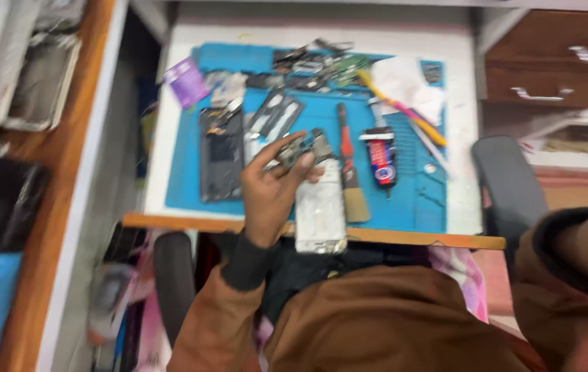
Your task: The person disassembles a smartphone, removing the back cover and battery to access the internal components. They then handle the motherboard, detaching a small circuit board and placing it on the workbench.
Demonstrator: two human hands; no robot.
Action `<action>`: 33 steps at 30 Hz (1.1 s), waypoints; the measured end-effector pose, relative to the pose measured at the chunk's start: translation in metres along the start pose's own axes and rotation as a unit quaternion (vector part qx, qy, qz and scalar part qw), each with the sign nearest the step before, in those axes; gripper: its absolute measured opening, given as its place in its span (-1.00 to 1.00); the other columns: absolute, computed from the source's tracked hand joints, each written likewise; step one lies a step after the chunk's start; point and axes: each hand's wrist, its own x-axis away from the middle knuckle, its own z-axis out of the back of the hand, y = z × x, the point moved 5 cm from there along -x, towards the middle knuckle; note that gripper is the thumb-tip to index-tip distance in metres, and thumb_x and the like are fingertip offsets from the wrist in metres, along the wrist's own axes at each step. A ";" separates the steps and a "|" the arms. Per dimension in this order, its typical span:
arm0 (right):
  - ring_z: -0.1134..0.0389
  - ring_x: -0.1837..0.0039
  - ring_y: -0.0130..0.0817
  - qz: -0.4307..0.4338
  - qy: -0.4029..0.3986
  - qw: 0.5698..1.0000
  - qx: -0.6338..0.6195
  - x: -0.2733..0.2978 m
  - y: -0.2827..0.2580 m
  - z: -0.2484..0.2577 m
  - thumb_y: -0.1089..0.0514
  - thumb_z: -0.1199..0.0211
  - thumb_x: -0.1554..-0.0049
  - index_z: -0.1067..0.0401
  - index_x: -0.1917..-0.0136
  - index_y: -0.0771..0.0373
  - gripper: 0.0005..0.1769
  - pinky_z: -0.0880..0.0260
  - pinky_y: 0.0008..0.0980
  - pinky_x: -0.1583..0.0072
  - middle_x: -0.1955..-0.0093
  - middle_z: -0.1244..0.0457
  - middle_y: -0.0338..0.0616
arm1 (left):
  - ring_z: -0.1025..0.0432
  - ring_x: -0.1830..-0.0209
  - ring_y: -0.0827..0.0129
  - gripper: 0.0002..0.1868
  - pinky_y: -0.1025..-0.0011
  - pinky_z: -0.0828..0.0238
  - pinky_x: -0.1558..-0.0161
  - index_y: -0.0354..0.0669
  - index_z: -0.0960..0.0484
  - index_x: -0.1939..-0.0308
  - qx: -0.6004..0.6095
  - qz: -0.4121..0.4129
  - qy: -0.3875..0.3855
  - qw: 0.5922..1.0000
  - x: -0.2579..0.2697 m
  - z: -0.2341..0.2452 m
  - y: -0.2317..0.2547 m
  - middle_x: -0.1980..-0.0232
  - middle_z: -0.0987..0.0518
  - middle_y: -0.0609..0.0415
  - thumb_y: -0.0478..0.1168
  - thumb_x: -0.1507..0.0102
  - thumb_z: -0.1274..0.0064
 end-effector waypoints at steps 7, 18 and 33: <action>-0.34 -0.40 -0.21 0.011 -0.013 1.000 -0.014 -0.008 0.008 -0.003 0.15 -0.36 -0.25 -0.20 -0.57 0.20 -0.31 -0.53 -0.24 -0.32 -0.49 -0.24 0.02 | -0.63 0.23 0.34 -0.58 0.47 -0.61 0.18 -0.47 -0.56 -0.24 -0.004 0.011 0.000 1.000 0.000 -0.004 -0.001 0.14 -0.68 -0.11 -0.38 -0.31 -0.19; -0.32 -0.44 -0.18 0.036 0.006 0.999 -0.016 -0.021 0.002 -0.012 0.17 -0.34 -0.28 -0.21 -0.56 0.19 -0.35 -0.54 -0.22 -0.34 -0.51 -0.22 0.04 | -0.62 0.23 0.36 -0.56 0.48 -0.59 0.19 -0.48 -0.54 -0.25 0.010 0.011 -0.007 1.000 -0.002 -0.006 0.002 0.18 -0.68 -0.12 -0.37 -0.30 -0.18; -0.29 -0.49 -0.14 -0.008 -0.111 0.994 -0.003 -0.057 0.038 -0.123 0.19 -0.31 -0.31 -0.23 -0.54 0.18 -0.42 -0.55 -0.20 -0.37 -0.53 -0.20 0.07 | -0.61 0.24 0.39 -0.55 0.48 -0.59 0.21 -0.48 -0.53 -0.27 0.030 -0.004 0.011 0.999 -0.005 0.012 0.013 0.14 -0.69 -0.10 -0.36 -0.31 -0.18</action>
